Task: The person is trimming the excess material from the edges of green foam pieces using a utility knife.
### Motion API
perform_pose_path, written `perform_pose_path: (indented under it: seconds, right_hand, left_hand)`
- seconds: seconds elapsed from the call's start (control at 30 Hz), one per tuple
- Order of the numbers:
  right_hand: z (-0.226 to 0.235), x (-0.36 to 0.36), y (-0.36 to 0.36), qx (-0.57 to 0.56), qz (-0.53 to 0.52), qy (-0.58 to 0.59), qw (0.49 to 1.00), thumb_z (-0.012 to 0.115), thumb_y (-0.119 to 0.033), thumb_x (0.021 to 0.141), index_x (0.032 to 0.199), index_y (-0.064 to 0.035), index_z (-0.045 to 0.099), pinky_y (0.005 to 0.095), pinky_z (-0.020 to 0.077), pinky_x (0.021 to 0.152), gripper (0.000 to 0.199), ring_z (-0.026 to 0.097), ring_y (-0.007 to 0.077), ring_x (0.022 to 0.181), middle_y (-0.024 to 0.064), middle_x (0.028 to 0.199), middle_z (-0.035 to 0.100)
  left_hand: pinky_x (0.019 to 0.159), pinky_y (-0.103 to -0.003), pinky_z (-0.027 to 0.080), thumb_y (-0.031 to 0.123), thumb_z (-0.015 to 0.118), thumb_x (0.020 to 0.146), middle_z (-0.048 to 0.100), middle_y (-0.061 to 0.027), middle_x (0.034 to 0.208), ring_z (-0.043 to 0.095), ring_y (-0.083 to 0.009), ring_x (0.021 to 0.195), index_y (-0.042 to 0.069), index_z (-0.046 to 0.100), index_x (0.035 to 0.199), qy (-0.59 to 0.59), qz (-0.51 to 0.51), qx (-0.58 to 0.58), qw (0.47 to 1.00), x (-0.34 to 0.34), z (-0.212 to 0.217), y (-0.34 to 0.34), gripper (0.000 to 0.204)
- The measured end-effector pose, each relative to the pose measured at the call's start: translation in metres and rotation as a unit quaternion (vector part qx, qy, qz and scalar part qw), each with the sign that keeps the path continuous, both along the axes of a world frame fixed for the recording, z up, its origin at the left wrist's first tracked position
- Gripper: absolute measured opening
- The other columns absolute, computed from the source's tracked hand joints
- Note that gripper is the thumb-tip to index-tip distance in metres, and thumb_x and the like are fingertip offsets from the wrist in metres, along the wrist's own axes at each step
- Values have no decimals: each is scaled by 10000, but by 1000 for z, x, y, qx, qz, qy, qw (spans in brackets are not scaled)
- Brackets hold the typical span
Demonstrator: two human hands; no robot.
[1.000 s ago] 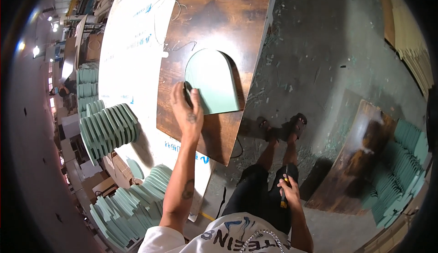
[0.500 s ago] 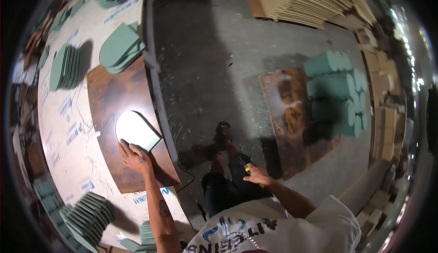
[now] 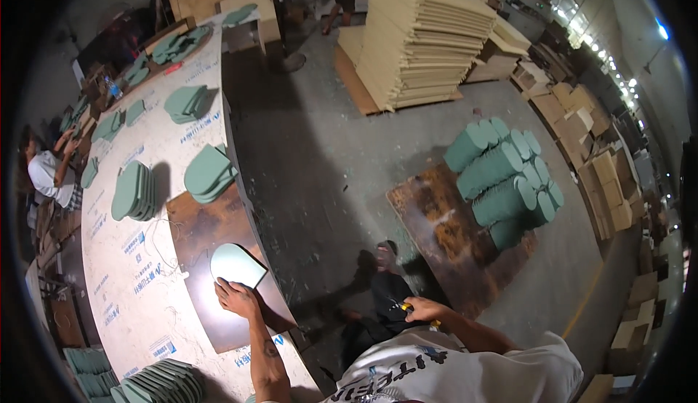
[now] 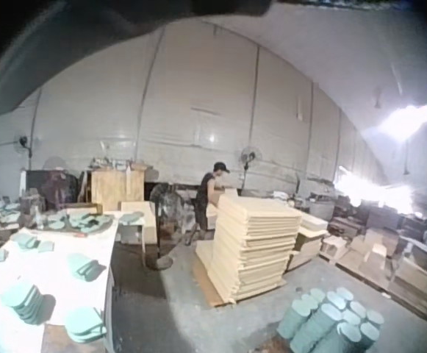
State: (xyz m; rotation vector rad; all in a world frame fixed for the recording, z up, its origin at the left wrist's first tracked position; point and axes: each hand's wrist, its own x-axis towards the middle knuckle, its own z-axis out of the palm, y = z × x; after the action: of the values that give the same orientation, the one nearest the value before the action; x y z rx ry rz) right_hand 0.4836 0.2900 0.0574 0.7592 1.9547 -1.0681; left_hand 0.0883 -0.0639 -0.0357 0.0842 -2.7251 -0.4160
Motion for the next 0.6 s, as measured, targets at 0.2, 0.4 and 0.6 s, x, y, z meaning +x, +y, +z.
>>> perform_pose_path:
  seconds: [0.2,0.4,0.6]
  right_hand:
    - [11,4,36,37,-168,41,984,805,-196,763,1378,60,549,370,541,684,714,668,229,716,169,921,710]
    - [2,17,88,-155,-489,58,857,734,-167,871,1193,-55,608,305,509,533,364,617,172,643,106,832,697]
    - [-5,-20,146,-298,-523,-7,799,666,-351,971,1245,-133,622,290,473,460,353,588,159,564,102,815,680]
  left_hand:
    - [1154,-513,320,207,465,1037,508,-254,1496,462,-385,1386,-20,543,1441,14,-9,23,1000,4,-1,4,470]
    - [1147,-508,326,185,509,1012,532,-221,1483,468,-372,1383,-3,560,1429,23,17,18,999,8,1,1,460]
    - [1080,-575,409,108,534,886,604,-301,1350,529,-517,1270,-98,646,1253,7,2,64,998,2,-10,-3,435]
